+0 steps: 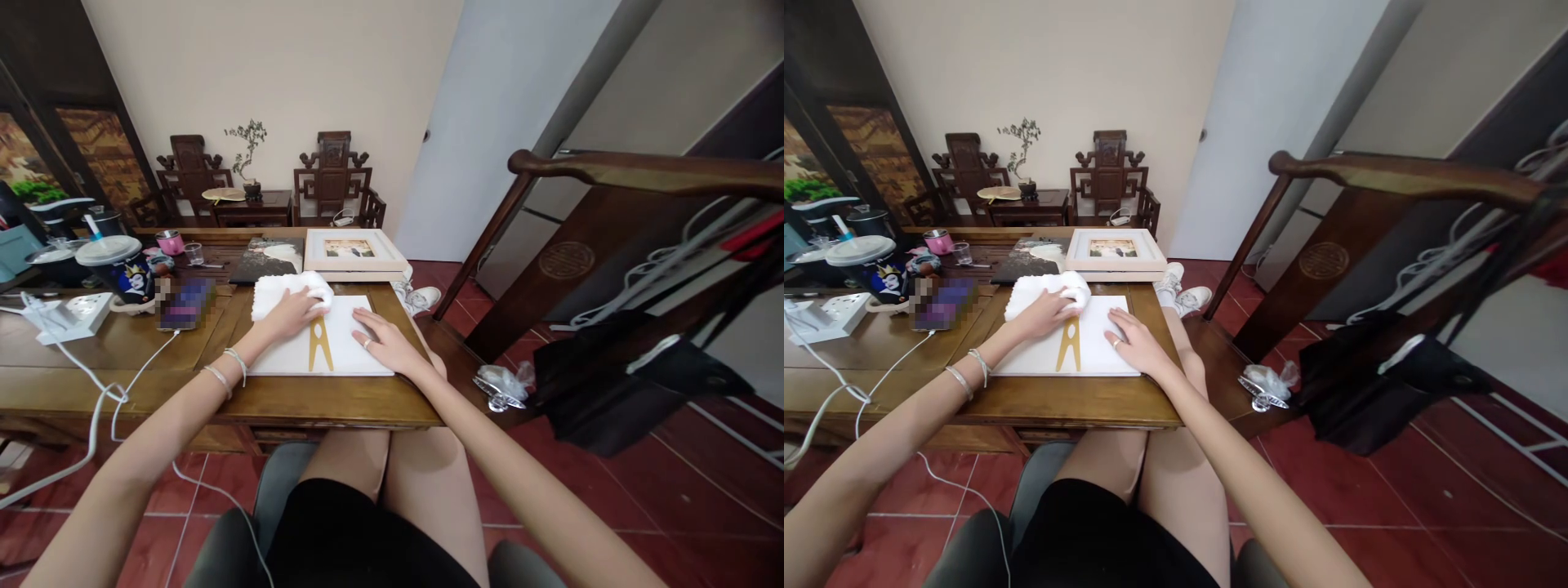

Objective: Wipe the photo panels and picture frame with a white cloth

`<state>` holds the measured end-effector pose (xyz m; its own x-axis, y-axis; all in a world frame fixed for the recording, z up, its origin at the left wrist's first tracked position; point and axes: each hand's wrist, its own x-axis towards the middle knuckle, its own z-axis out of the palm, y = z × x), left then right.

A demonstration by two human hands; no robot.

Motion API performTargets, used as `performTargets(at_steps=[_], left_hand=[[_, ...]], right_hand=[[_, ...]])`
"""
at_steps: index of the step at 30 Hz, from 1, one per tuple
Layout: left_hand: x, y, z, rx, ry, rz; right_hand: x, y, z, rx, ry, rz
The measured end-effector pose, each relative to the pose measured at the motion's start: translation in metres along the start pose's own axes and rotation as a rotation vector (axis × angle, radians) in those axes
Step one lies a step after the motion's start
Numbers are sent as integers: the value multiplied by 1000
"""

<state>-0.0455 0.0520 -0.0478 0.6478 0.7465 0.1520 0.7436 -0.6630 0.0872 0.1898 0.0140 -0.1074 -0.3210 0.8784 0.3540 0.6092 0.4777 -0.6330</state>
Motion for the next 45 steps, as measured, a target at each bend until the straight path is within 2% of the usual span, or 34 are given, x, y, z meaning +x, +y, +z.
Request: performTargets(at_steps=[4, 8, 12, 15, 17, 20, 25, 29, 32, 34, 38, 43, 45], left_hand=[[-14, 29, -4, 122, -63, 50], [-52, 65, -10, 206, -107, 98], [-92, 101, -6, 273, -91, 128], [-106, 115, 0, 297, -47, 133], [-104, 115, 1, 285, -34, 117], [-88, 105, -2, 232, -56, 83], [-44, 74, -11, 185, -90, 26], [-11, 43, -9, 156, -63, -23], [5, 27, -6, 157, -30, -59], [9, 25, -7, 167, -29, -75], [-7, 46, -11, 196, -84, -66], [-68, 95, -7, 322, -98, 60], [-91, 108, -4, 332, -88, 87]], right_hand=[[-1, -3, -2, 1, -5, 5], [-4, -6, -4, 13, -6, -28], [-4, -9, -3, 20, -24, -24], [-4, -9, -2, 31, -17, -18], [-3, -8, -2, 42, -6, -25], [-3, -7, -2, 47, 12, -30], [-1, -4, -2, 32, 10, -24], [-1, -2, 0, 44, 16, -16], [-1, -2, 1, 47, 29, -6], [-1, -3, 2, 38, 40, -3], [0, -4, 3, 15, 47, 7], [-1, -5, 3, 14, 38, 5], [-1, -5, 4, 13, 47, -2]])
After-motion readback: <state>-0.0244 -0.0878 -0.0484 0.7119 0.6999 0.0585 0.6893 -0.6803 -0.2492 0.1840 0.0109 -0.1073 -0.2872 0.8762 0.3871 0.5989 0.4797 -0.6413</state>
